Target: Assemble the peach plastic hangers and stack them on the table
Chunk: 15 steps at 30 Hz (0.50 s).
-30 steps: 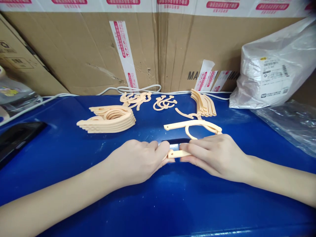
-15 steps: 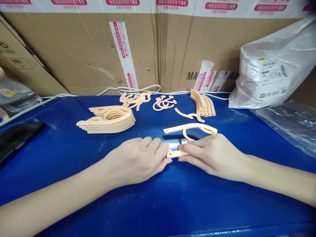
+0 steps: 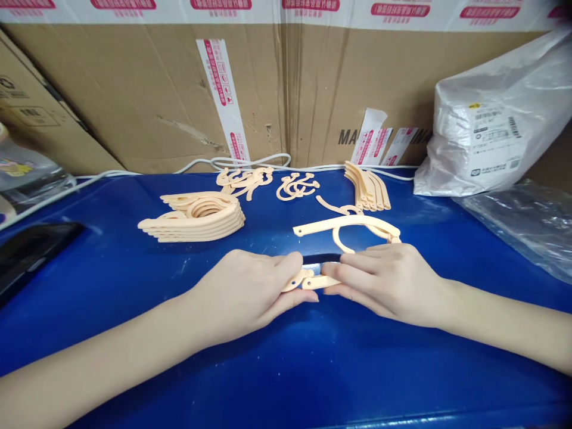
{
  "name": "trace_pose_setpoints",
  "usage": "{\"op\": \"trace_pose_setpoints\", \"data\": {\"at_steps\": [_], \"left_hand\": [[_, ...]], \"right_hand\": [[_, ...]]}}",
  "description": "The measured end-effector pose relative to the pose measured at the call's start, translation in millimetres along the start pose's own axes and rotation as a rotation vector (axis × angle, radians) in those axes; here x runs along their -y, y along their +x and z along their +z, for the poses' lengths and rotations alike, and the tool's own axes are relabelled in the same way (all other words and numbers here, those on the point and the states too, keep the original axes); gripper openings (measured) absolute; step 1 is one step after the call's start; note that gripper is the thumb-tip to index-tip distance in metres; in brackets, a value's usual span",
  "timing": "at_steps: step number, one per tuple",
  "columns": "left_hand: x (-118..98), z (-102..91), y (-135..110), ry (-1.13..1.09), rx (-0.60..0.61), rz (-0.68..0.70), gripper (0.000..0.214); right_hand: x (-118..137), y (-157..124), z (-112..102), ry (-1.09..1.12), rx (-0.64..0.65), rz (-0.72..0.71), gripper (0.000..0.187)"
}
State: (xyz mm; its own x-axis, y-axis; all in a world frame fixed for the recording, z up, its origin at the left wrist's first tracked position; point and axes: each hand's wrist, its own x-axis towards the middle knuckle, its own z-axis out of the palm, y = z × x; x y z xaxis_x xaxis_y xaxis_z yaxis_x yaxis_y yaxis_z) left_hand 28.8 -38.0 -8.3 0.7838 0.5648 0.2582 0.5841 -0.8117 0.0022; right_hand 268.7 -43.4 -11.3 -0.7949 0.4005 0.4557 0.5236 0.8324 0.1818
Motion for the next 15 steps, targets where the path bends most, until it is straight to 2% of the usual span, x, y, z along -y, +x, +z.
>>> {"op": "trace_pose_setpoints", "data": {"at_steps": [5,9,15], "left_hand": [[-0.1,1.3,0.6,-0.042,0.029,-0.022,0.048],[0.5,3.2,0.5,-0.024,0.004,-0.011,0.049],[0.1,0.3,3.2,0.127,-0.047,0.072,0.048]], "right_hand": [[0.2,-0.3,-0.6,-0.052,-0.047,-0.003,0.027],[0.6,-0.2,-0.7,-0.061,-0.048,0.0,0.028],[1.1,-0.8,0.7,-0.043,-0.036,0.01,0.026]]}}
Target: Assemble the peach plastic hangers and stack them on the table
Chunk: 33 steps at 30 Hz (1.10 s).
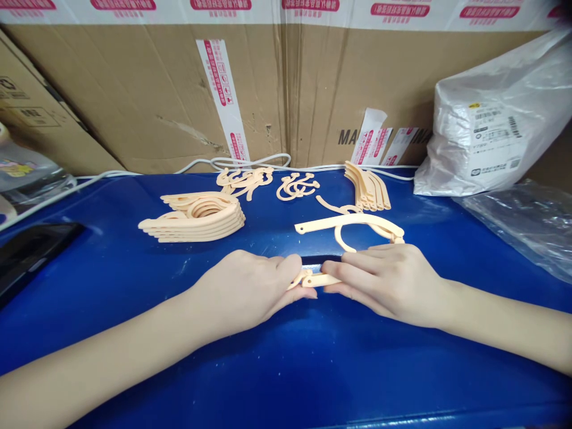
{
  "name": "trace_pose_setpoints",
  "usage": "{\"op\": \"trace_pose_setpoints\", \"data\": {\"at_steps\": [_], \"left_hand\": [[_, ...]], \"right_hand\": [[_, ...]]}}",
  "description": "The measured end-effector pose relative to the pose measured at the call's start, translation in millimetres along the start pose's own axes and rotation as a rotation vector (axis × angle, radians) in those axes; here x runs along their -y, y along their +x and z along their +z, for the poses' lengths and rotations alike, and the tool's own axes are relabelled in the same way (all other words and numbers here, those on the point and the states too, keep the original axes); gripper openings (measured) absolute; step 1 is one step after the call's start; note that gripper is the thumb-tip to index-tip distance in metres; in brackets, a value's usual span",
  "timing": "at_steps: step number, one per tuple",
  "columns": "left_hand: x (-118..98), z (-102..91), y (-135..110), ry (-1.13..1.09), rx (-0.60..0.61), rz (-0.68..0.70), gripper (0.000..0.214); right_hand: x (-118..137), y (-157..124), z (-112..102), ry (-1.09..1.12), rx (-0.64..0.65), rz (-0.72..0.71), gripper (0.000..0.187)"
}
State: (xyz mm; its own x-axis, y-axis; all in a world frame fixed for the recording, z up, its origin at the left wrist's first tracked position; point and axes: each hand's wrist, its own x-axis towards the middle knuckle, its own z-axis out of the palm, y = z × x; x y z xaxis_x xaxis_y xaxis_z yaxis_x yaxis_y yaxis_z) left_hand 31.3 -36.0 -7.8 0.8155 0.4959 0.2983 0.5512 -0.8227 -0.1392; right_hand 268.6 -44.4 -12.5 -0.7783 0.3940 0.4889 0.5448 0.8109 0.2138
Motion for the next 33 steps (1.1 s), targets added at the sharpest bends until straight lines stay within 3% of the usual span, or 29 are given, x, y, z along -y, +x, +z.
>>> {"op": "trace_pose_setpoints", "data": {"at_steps": [8,12,19,33], "left_hand": [[-1.6,-7.1,-0.1,0.386,-0.112,0.166,0.04],[-1.2,-9.5,-0.3,0.461,-0.164,0.186,0.037],[2.6,-4.0,-1.3,0.393,-0.177,0.205,0.031],[4.1,-3.8,3.0,0.258,-0.221,0.169,0.034]], "right_hand": [[1.5,0.2,-3.2,0.137,0.078,0.043,0.026],[1.9,0.6,-5.5,0.213,0.128,0.089,0.03],[0.9,2.1,-5.6,0.262,0.198,0.125,0.033],[-2.5,1.4,-4.4,0.224,0.184,0.122,0.028]]}}
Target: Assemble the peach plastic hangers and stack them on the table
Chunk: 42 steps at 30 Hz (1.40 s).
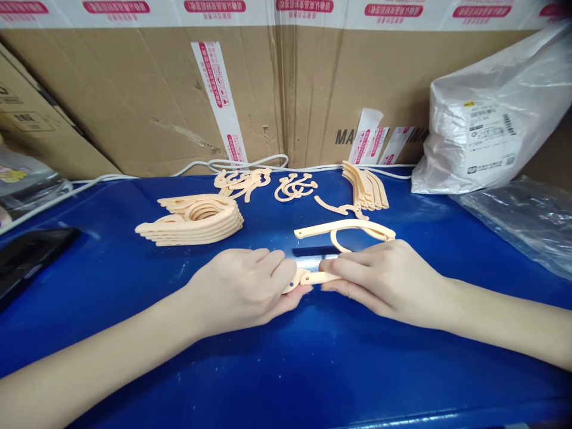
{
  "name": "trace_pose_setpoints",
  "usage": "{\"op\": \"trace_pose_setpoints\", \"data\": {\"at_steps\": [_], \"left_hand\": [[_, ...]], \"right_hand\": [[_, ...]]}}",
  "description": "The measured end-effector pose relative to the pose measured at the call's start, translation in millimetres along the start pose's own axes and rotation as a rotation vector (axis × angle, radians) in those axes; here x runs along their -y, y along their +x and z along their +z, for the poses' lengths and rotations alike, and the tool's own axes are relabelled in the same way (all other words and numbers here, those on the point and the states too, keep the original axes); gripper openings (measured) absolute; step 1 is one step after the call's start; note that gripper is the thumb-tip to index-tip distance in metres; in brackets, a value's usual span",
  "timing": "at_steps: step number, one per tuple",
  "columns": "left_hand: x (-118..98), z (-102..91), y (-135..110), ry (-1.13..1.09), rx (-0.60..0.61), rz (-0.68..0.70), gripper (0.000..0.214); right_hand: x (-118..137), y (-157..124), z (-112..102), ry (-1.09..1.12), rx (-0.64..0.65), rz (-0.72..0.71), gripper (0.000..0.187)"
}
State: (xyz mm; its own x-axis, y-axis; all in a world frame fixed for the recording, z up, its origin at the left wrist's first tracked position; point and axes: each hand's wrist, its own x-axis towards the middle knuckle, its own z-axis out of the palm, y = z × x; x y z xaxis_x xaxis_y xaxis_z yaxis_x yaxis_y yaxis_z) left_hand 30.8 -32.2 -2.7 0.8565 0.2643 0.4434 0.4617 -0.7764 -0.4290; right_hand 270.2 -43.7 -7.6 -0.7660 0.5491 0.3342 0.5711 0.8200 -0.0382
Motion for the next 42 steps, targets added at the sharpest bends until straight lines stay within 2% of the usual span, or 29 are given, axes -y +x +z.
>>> {"op": "trace_pose_setpoints", "data": {"at_steps": [17,26,30,32,36,39,42], "left_hand": [[-2,0.0,0,-0.003,0.012,-0.001,0.037],[-13,-0.9,0,-0.154,0.107,-0.012,0.027],[-12,-2.3,0,-0.15,0.138,-0.046,0.029],[-9,-3.1,0,-0.133,0.142,-0.064,0.029],[-4,-5.0,-1,-0.093,0.139,-0.088,0.029],[-1,-6.6,-2,-0.069,0.13,-0.061,0.026],[0,-6.1,-3,-0.059,0.14,-0.03,0.025]], "right_hand": [[0,-1,0,0.016,0.019,-0.001,0.032],[5,-3,3,-0.055,-0.054,-0.09,0.032],[0,-2,-3,-0.092,-0.139,-0.127,0.031],[-4,-1,-8,-0.105,-0.203,-0.105,0.029],[-13,2,-15,-0.152,-0.292,0.049,0.029],[-20,3,-15,-0.115,-0.276,0.14,0.032],[-25,4,-11,-0.032,-0.198,0.196,0.031]]}}
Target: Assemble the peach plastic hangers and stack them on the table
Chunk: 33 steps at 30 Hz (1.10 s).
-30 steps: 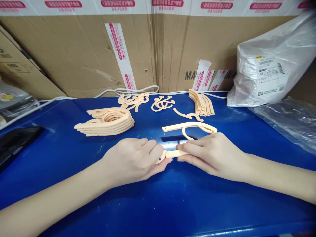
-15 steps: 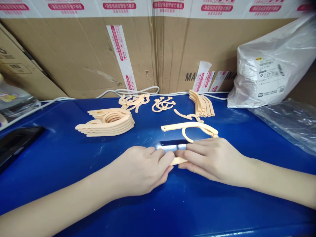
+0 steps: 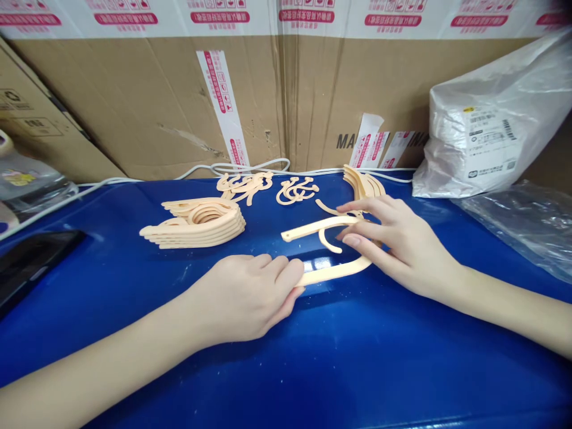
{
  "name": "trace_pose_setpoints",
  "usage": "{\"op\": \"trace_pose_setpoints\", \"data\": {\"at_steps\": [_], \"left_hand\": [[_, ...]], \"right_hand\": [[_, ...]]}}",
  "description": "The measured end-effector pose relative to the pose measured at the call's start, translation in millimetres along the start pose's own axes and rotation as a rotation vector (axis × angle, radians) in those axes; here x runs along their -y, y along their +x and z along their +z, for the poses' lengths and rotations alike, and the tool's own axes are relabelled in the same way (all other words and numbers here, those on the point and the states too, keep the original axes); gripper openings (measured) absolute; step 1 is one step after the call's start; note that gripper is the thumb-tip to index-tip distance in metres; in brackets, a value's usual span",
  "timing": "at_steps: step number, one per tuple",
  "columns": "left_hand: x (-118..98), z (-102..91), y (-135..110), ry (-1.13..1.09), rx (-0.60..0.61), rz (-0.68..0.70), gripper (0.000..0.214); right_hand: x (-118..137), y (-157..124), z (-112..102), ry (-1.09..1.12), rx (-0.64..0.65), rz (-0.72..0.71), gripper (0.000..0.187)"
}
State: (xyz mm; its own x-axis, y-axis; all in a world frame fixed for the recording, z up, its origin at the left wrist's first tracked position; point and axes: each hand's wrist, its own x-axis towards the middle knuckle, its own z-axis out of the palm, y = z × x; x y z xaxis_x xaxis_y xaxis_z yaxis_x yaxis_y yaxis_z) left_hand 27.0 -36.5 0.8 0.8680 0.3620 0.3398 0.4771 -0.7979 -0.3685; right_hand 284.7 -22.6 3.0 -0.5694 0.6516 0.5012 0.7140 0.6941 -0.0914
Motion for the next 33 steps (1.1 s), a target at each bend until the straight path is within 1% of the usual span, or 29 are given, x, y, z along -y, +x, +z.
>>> {"op": "trace_pose_setpoints", "data": {"at_steps": [3,5,7,11,14,18,23,27,29,33], "left_hand": [[1,3.5,-1,-0.033,0.002,-0.006,0.026],[2,5.6,-2,-0.093,-0.007,-0.017,0.027],[3,6.0,-3,-0.168,-0.01,-0.024,0.027],[4,3.5,-4,-0.266,0.027,-0.053,0.026],[5,2.7,-4,-0.29,0.041,-0.073,0.027],[6,3.7,-4,-0.273,0.02,-0.09,0.025],[8,4.4,-6,-0.214,-0.017,-0.024,0.022],[13,5.8,-9,-0.219,0.053,0.064,0.019],[15,6.5,-9,-0.218,0.084,0.086,0.018],[17,6.2,-7,-0.203,0.087,0.097,0.014]], "right_hand": [[-2,0,4,0.061,0.093,0.027,0.032],[-2,0,5,0.084,0.11,0.029,0.031],[-2,-1,5,0.082,0.088,0.022,0.03],[-2,-2,5,0.029,0.052,-0.004,0.028],[-1,-2,4,-0.005,0.033,-0.029,0.027],[-1,-2,4,-0.081,0.006,-0.057,0.026],[-6,-2,7,-0.083,0.019,-0.045,0.027],[-10,-2,9,-0.114,0.026,-0.032,0.029],[-11,-1,10,-0.132,0.03,-0.028,0.031],[-14,0,10,-0.165,0.059,-0.018,0.031]]}}
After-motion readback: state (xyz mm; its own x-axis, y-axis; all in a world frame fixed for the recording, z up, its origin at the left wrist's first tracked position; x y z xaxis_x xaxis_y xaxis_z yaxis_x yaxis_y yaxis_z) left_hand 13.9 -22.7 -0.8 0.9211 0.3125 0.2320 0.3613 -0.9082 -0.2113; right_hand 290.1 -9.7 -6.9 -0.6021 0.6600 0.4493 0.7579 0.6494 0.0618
